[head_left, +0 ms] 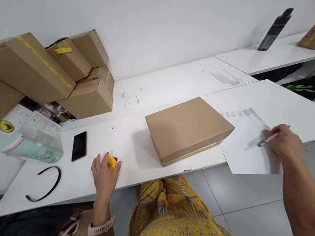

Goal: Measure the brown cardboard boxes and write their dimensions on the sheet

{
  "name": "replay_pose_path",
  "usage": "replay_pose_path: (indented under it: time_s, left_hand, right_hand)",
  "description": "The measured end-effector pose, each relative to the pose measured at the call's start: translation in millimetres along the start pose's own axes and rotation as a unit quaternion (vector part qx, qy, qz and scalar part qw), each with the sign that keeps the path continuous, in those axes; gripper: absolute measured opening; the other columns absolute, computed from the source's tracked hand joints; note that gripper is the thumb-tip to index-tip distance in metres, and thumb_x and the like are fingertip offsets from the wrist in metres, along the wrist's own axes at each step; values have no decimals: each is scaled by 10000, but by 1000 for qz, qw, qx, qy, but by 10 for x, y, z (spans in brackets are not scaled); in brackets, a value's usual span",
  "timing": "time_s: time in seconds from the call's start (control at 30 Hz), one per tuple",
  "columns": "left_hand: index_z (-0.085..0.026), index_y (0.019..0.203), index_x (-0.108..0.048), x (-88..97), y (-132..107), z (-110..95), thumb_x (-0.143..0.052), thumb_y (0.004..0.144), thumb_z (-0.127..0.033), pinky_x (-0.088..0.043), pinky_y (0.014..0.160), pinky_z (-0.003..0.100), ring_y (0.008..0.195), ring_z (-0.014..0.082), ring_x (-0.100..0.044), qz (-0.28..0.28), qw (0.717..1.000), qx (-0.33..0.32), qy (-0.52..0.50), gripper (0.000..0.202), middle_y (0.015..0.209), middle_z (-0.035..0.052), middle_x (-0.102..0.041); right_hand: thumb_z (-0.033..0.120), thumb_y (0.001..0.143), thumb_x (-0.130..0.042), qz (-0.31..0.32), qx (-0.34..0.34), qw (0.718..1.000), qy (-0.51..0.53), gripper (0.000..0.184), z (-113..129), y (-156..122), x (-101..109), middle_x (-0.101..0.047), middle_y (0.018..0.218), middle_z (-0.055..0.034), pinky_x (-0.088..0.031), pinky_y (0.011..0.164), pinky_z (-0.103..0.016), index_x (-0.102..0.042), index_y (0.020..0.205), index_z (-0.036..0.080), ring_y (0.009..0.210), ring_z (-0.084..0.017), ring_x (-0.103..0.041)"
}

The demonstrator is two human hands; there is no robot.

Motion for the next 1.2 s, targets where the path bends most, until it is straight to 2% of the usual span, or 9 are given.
replay_pose_path:
  time_s: [0.13, 0.33, 0.47, 0.6, 0.67, 0.77, 0.93, 1.03, 1.2]
  left_hand:
    - [-178, 1498, -438, -158, -61, 271, -548, 919, -533, -373, 1130, 575, 1438, 410, -356, 70, 995, 65, 16, 687, 1523, 197, -437]
    - [-197, 1488, -461, -171, 9, 173, -617, 870, -523, -381, 1113, 571, 1381, 415, -424, 70, 990, 113, -37, 716, 1517, 182, -462]
    - [-154, 1377, -580, -156, 70, 117, -728, 755, -403, -290, 1146, 617, 1369, 438, -410, 3, 967, 173, -189, 686, 1373, 204, -568]
    - [-133, 1386, -546, -98, 83, -20, -639, 811, -541, -514, 951, 491, 1099, 335, -644, 2, 938, 196, -288, 712, 1176, 167, -670]
    - [-153, 1390, -536, 6, 63, -218, -593, 843, -597, -563, 817, 377, 952, 256, -698, 20, 900, 183, -395, 707, 1112, 128, -697]
    - [-171, 1317, -601, 238, -10, -700, -726, 782, -555, -549, 738, 292, 883, 211, -698, 78, 776, 124, -614, 670, 1102, 113, -712]
    - [-187, 1266, -617, 456, -224, -1480, -757, 748, -587, -550, 620, 283, 757, 213, -697, 262, 647, 29, -716, 669, 991, 111, -721]
    - [-208, 1289, -575, 424, -320, -1703, -752, 764, -574, -527, 586, 257, 719, 195, -682, 344, 603, 5, -720, 664, 929, 80, -696]
    - [-227, 1280, -557, 401, -395, -1788, -759, 781, -517, -485, 604, 234, 737, 172, -655, 412, 617, -28, -670, 612, 907, 49, -669]
  right_hand:
    - [342, 876, -515, 40, 65, 974, -215, 124, 259, -108, -345, -611, 859, -202, -361, 812, -535, -583, 858, 241, 1040, -438, -531]
    - [144, 889, -389, 122, 124, 949, -262, 533, 695, -255, -761, -681, 1089, -214, -402, 910, -522, -546, 1398, 155, 1069, -370, -590]
    - [312, 917, -433, 81, 28, 996, 6, 536, 898, -304, -667, -706, 1114, -174, -455, 950, -531, -540, 1426, 185, 1121, -345, -610]
    - [595, 969, -385, 131, -12, 942, 310, 595, 1318, -540, -631, -586, 1441, -108, -480, 1028, -467, -497, 1470, 293, 1305, -279, -556]
    - [636, 962, -414, 169, 21, 935, 311, 574, 1600, -721, -634, -518, 1525, -52, -433, 1100, -454, -539, 1436, 337, 1391, -272, -479]
    - [588, 945, -521, 186, 85, 947, 250, 512, 2015, -1045, -618, -546, 1494, -51, -415, 1118, -459, -596, 1374, 319, 1378, -277, -483]
    - [411, 958, -583, 13, 240, 952, 190, 240, 2759, -1694, -225, -698, 1085, -109, -484, 919, -431, -697, 1070, 232, 1056, -260, -617]
    - [418, 1032, -444, 223, 254, 908, 250, 348, 3131, -2074, -298, -635, 768, -45, -442, 656, -321, -642, 830, 217, 698, -170, -569]
    - [587, 1002, -435, 507, 146, 781, 334, 498, 3360, -2507, -578, -421, 596, 36, -269, 501, -266, -429, 672, 214, 535, -103, -372]
Point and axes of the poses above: each hand's wrist, its own y-axis towards the middle knuckle, its own x-axis out of the back of the hand, z = x × y, the point moved 6 cm from there along y, towards the middle knuckle
